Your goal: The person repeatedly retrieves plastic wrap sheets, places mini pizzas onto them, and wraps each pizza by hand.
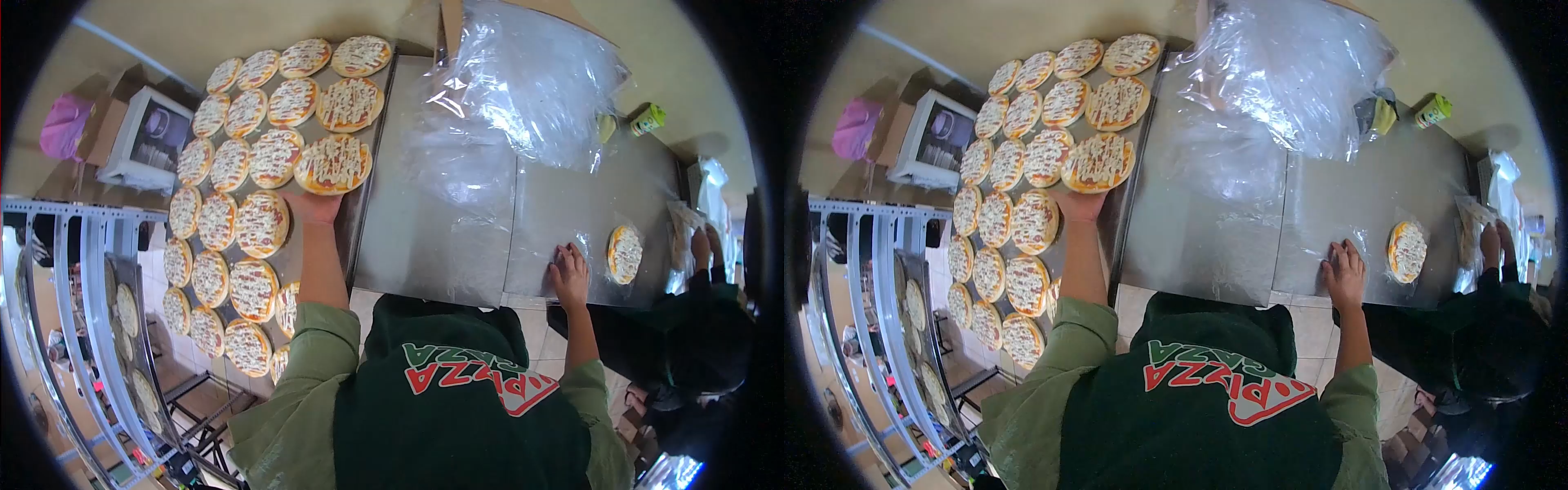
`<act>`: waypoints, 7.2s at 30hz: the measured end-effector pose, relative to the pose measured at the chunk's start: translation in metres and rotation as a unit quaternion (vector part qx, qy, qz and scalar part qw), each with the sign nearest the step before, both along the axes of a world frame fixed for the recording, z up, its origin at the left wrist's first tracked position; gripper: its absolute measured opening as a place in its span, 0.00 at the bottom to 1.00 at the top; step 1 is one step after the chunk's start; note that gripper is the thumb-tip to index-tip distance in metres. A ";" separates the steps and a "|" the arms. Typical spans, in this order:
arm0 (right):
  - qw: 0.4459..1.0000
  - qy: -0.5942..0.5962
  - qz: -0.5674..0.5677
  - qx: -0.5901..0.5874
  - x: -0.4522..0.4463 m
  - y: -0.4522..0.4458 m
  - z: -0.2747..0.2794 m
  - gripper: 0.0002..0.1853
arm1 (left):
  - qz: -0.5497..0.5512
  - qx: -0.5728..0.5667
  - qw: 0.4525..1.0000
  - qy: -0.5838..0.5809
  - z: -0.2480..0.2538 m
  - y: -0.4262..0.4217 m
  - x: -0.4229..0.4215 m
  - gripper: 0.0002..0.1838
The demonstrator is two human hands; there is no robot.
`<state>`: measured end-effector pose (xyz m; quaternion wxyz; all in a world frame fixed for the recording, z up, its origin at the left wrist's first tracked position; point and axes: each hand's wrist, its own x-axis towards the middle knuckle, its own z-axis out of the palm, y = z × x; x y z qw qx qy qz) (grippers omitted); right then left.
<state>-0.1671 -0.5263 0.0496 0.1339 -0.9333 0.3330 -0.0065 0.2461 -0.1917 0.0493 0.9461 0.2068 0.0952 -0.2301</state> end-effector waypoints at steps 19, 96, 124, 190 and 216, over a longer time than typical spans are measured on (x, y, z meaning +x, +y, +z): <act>0.967 -0.247 -0.057 0.020 -0.029 -0.025 -0.022 0.15 | -0.523 0.010 0.830 0.195 -0.021 -0.188 -0.238 0.60; 0.882 -0.284 -0.336 0.169 -0.104 -0.041 0.002 0.06 | -0.259 0.256 0.180 -0.914 0.003 -0.386 -0.322 0.15; 0.990 -0.139 0.004 -0.037 -0.023 0.091 -0.004 0.07 | -0.268 0.348 0.187 -0.878 -0.017 -0.261 -0.252 0.32; 0.960 -0.125 0.207 0.140 0.242 0.014 0.045 0.37 | 0.088 0.357 0.929 -0.040 0.090 -0.066 -0.118 0.12; 0.679 -0.350 -0.179 0.620 0.115 0.079 0.018 0.08 | -0.294 0.074 0.953 0.015 0.050 -0.071 -0.178 0.10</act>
